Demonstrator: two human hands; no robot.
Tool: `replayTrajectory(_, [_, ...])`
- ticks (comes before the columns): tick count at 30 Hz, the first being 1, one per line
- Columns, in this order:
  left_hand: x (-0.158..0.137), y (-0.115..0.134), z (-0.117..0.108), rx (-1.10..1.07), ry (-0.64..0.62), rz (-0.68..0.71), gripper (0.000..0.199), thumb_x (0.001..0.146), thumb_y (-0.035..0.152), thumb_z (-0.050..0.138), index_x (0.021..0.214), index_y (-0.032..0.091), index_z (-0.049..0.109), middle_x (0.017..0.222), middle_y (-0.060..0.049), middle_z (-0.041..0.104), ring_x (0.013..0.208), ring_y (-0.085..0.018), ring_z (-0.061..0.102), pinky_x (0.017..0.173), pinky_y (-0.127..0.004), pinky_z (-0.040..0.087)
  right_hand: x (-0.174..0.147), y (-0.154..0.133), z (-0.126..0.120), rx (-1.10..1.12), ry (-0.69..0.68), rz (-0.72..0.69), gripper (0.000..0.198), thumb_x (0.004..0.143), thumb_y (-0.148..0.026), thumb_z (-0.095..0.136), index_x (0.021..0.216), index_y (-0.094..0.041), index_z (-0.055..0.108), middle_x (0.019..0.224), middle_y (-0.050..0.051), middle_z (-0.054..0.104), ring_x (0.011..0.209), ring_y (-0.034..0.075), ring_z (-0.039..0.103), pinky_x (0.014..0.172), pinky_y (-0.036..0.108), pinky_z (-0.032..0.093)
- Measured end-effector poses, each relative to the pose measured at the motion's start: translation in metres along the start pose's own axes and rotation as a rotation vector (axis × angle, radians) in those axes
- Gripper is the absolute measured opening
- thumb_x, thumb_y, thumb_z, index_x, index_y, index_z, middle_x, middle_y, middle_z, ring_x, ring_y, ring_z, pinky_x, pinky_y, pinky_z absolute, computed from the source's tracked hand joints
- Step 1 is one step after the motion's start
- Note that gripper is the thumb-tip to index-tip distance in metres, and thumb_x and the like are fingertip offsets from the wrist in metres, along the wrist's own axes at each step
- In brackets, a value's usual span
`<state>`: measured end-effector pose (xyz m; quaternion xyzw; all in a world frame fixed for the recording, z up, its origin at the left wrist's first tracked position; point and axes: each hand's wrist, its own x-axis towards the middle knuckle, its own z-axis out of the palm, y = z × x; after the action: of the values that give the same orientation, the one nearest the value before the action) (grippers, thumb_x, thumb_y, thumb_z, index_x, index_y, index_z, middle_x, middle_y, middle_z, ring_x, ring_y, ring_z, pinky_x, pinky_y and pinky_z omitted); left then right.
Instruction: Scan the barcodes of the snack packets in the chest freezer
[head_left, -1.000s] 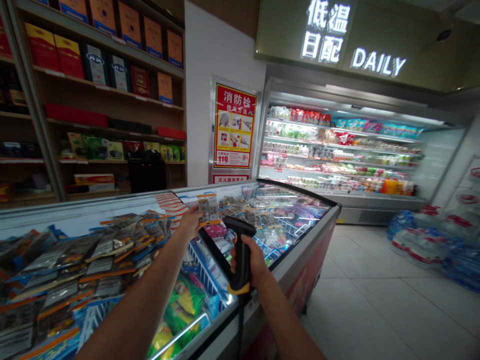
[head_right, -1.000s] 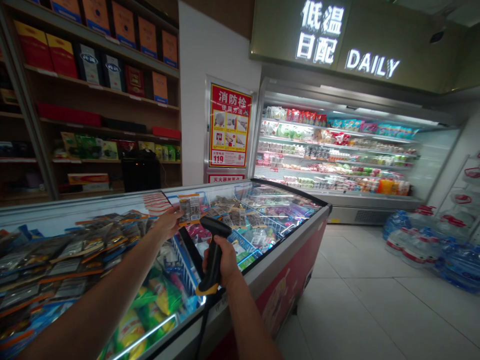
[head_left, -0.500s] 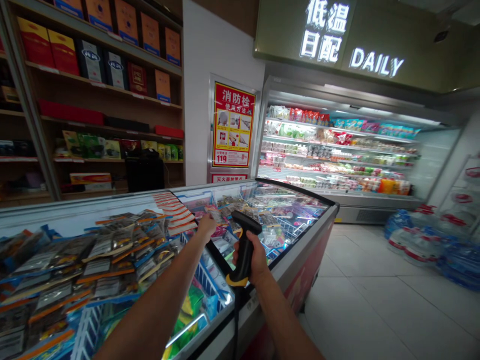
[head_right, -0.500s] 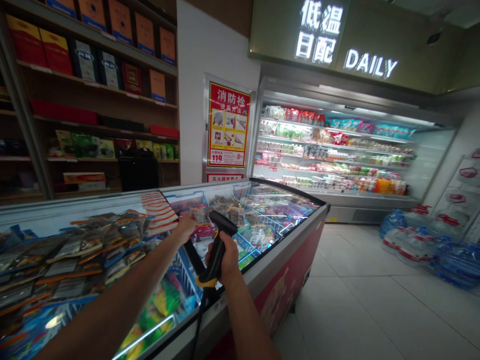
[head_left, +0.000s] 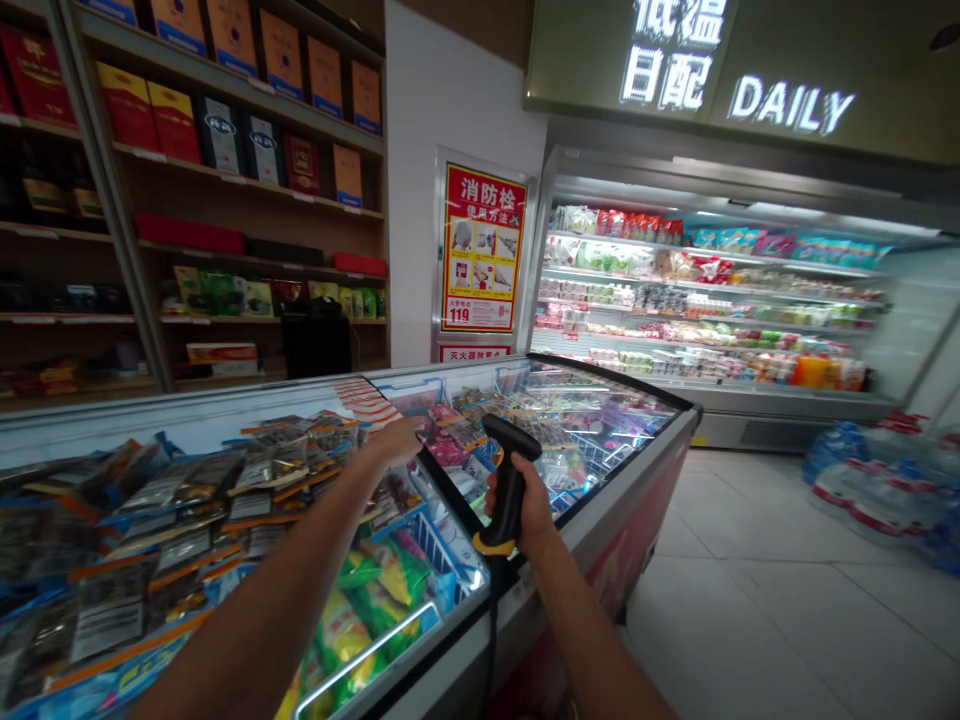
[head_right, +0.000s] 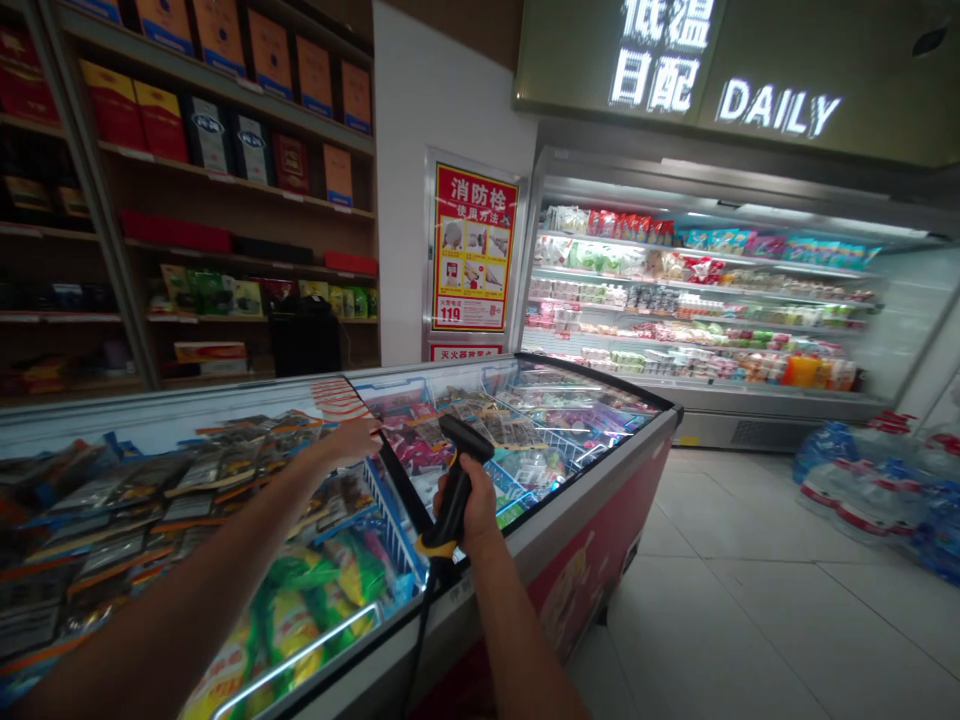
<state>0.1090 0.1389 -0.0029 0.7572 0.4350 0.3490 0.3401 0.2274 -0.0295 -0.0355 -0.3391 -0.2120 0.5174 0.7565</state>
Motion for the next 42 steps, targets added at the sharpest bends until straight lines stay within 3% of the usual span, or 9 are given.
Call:
replayTrajectory(4, [-0.019, 0.0, -0.032, 0.226, -0.247, 0.006, 0.023, 0.035, -0.003, 0.057, 0.03, 0.018, 0.048, 0.032, 0.004, 0.043, 0.045, -0.014, 0.047, 0.05, -0.022, 0.035, -0.002, 0.0, 0.001, -0.001, 0.0, 0.006, 0.026, 0.063, -0.04, 0.05, 0.072, -0.015, 0.051, 0.044, -0.002, 0.051, 0.034, 0.009, 0.045, 0.032, 0.019, 0.034])
replayTrajectory(9, [-0.026, 0.006, -0.031, 0.35, -0.406, 0.055, 0.017, 0.035, 0.003, 0.058, 0.032, 0.019, 0.052, 0.031, 0.006, 0.043, 0.04, -0.011, 0.041, 0.047, -0.021, 0.033, -0.003, 0.0, 0.001, 0.006, 0.0, 0.012, 0.025, 0.064, -0.039, 0.049, 0.072, -0.015, 0.051, 0.044, -0.002, 0.051, 0.034, 0.009, 0.044, 0.032, 0.019, 0.034])
replayTrajectory(12, [-0.025, 0.008, -0.033, 0.382, -0.452, 0.085, 0.011, 0.039, 0.012, 0.061, 0.047, 0.02, 0.062, 0.042, 0.005, 0.053, 0.048, -0.013, 0.048, 0.051, -0.021, 0.035, -0.003, 0.0, 0.001, 0.006, 0.001, 0.019, 0.026, 0.064, -0.039, 0.049, 0.072, -0.015, 0.051, 0.044, -0.002, 0.051, 0.034, 0.01, 0.044, 0.032, 0.019, 0.034])
replayTrajectory(17, [-0.029, 0.009, -0.034, 0.593, -0.627, 0.151, 0.041, 0.042, 0.025, 0.064, 0.083, 0.021, 0.064, 0.079, 0.0, 0.064, 0.07, -0.017, 0.055, 0.058, -0.021, 0.039, -0.002, 0.001, -0.001, 0.014, -0.008, 0.015, 0.025, 0.064, -0.04, 0.05, 0.073, -0.016, 0.051, 0.043, -0.002, 0.051, 0.034, 0.01, 0.044, 0.033, 0.02, 0.034])
replayTrajectory(19, [-0.03, 0.007, -0.03, 0.599, -0.59, 0.127, 0.036, 0.041, 0.026, 0.064, 0.077, 0.02, 0.065, 0.076, 0.0, 0.064, 0.069, -0.018, 0.055, 0.058, -0.022, 0.039, -0.002, 0.001, -0.001, 0.014, -0.006, 0.012, 0.025, 0.064, -0.04, 0.049, 0.073, -0.016, 0.051, 0.044, -0.002, 0.051, 0.034, 0.01, 0.044, 0.032, 0.019, 0.034])
replayTrajectory(23, [-0.025, 0.001, -0.023, 0.327, -0.424, 0.07, 0.023, 0.039, 0.022, 0.065, 0.062, 0.019, 0.063, 0.059, 0.002, 0.06, 0.061, -0.017, 0.054, 0.054, -0.023, 0.037, -0.003, 0.001, 0.0, 0.007, -0.007, -0.003, 0.025, 0.065, -0.039, 0.049, 0.073, -0.016, 0.051, 0.044, -0.002, 0.051, 0.034, 0.009, 0.045, 0.032, 0.019, 0.034])
replayTrajectory(29, [-0.017, 0.0, -0.013, -0.339, 0.013, -0.158, 0.019, 0.045, 0.02, 0.065, 0.063, 0.015, 0.061, 0.05, 0.003, 0.055, 0.055, -0.014, 0.052, 0.048, -0.022, 0.035, -0.005, 0.0, 0.002, 0.0, -0.002, -0.01, 0.025, 0.065, -0.039, 0.048, 0.072, -0.015, 0.051, 0.044, -0.002, 0.051, 0.033, 0.01, 0.044, 0.031, 0.019, 0.034])
replayTrajectory(34, [-0.014, -0.002, 0.006, -0.636, 0.136, -0.305, 0.004, 0.056, 0.012, 0.057, 0.06, 0.014, 0.057, 0.05, 0.002, 0.055, 0.047, -0.011, 0.05, 0.045, -0.021, 0.036, -0.006, 0.001, 0.002, 0.004, -0.017, -0.006, 0.026, 0.065, -0.039, 0.048, 0.071, -0.014, 0.052, 0.044, -0.002, 0.051, 0.033, 0.01, 0.044, 0.031, 0.019, 0.034])
replayTrajectory(42, [-0.005, 0.001, 0.026, -1.064, 0.31, -0.372, 0.016, 0.067, 0.003, 0.045, 0.058, 0.016, 0.048, 0.05, 0.003, 0.052, 0.042, -0.008, 0.048, 0.042, -0.019, 0.038, -0.001, 0.005, -0.001, -0.025, -0.109, 0.08, 0.027, 0.067, -0.041, 0.046, 0.074, -0.015, 0.051, 0.046, -0.002, 0.051, 0.034, 0.01, 0.046, 0.033, 0.021, 0.036])
